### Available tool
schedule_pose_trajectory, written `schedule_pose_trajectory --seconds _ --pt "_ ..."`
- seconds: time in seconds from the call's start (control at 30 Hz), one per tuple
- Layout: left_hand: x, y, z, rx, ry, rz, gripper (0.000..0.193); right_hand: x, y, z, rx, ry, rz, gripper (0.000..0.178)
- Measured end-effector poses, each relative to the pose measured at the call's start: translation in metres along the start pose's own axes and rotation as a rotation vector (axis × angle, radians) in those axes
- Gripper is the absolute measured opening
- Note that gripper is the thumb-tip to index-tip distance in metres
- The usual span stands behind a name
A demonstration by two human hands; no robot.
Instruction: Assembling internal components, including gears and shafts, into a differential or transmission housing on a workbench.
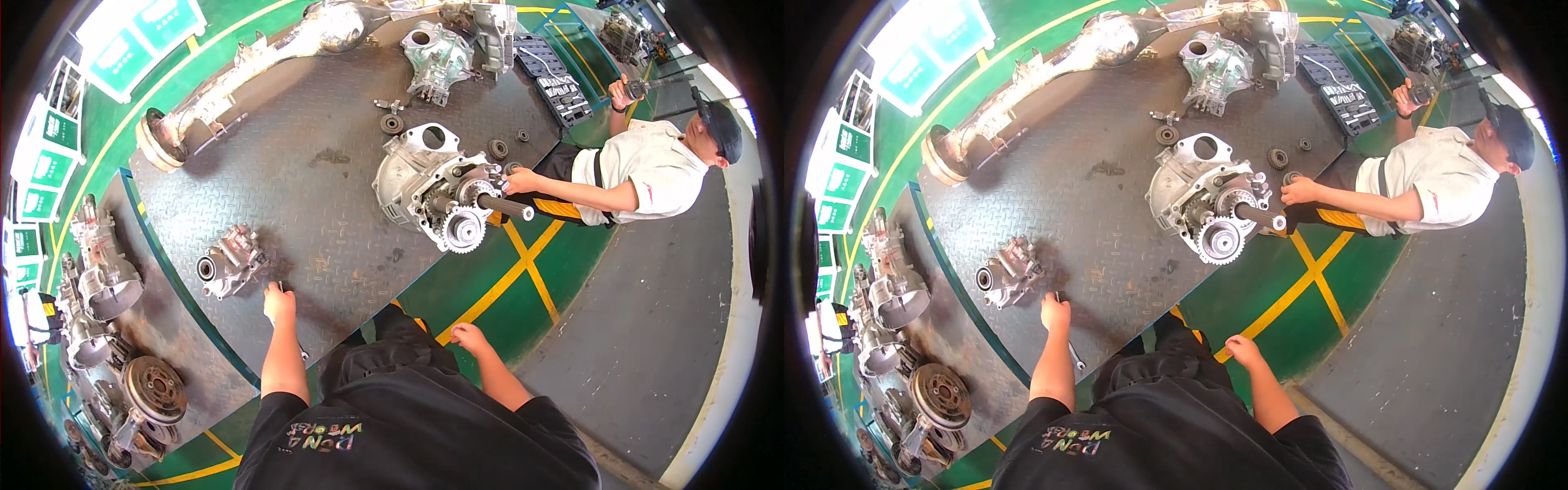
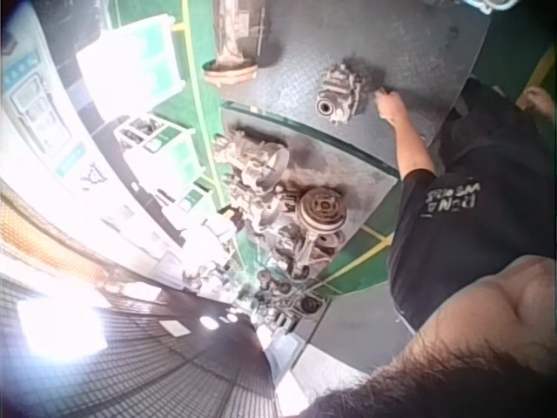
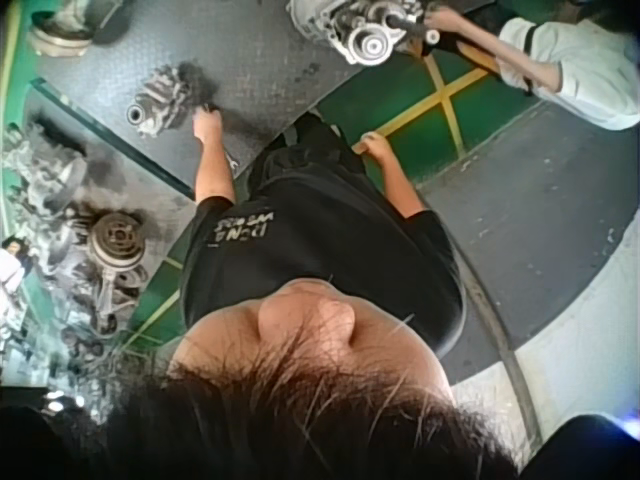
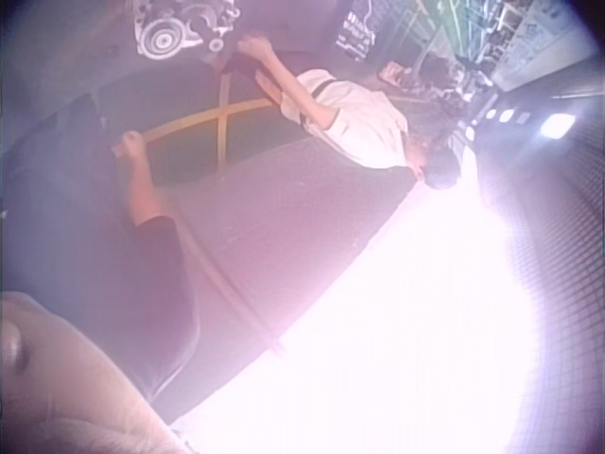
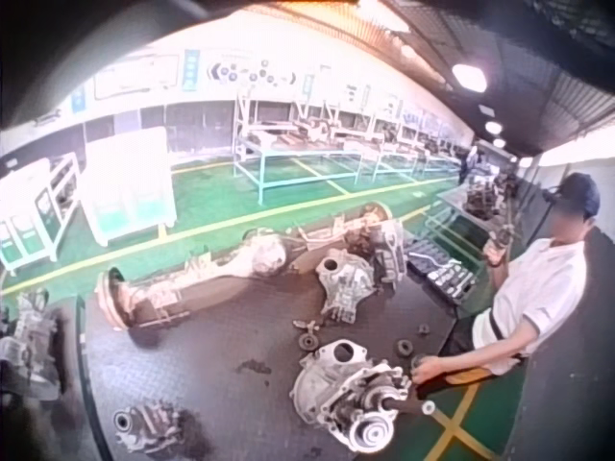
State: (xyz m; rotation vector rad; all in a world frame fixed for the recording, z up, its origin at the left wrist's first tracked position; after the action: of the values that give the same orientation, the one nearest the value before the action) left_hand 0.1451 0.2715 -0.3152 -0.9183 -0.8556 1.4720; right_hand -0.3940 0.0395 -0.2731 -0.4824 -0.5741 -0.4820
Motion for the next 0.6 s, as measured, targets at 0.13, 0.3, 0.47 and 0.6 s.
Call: schedule_pose_trajectory --seconds 0.13,0.3,0.47,0.6 --pt "0.006 -0.006 -0.015 -0.049 -0.042 0.061 0.032 -0.008 -0.002 0.000 0.015 0.028 -0.020 0.023" --pt "0.028 -0.007 -0.036 -0.132 -0.051 0.215 0.030 -0.012 0.005 0.004 0.043 0.058 0.021 0.023" --pt "0.066 -0.006 -0.066 -0.164 -0.158 0.337 0.032 -0.009 0.008 0.005 0.062 0.064 0.025 0.025" --pt "0.106 0.019 -0.093 -0.153 -0.393 0.604 0.029 -0.008 0.011 -0.003 0.075 0.046 0.040 0.023"
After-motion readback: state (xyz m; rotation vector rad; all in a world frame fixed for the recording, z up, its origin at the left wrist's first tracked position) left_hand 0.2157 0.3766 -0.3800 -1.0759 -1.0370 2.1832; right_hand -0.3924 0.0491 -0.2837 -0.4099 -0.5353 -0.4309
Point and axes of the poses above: each hand's wrist, its own z-axis away from the middle knuckle, its own y-axis out of the palm, x = y × z, the point moved 7 cm from there along -z, towards the middle knuckle, and after that the axes turned 14 degrees about -y, right-handed, at the moved point
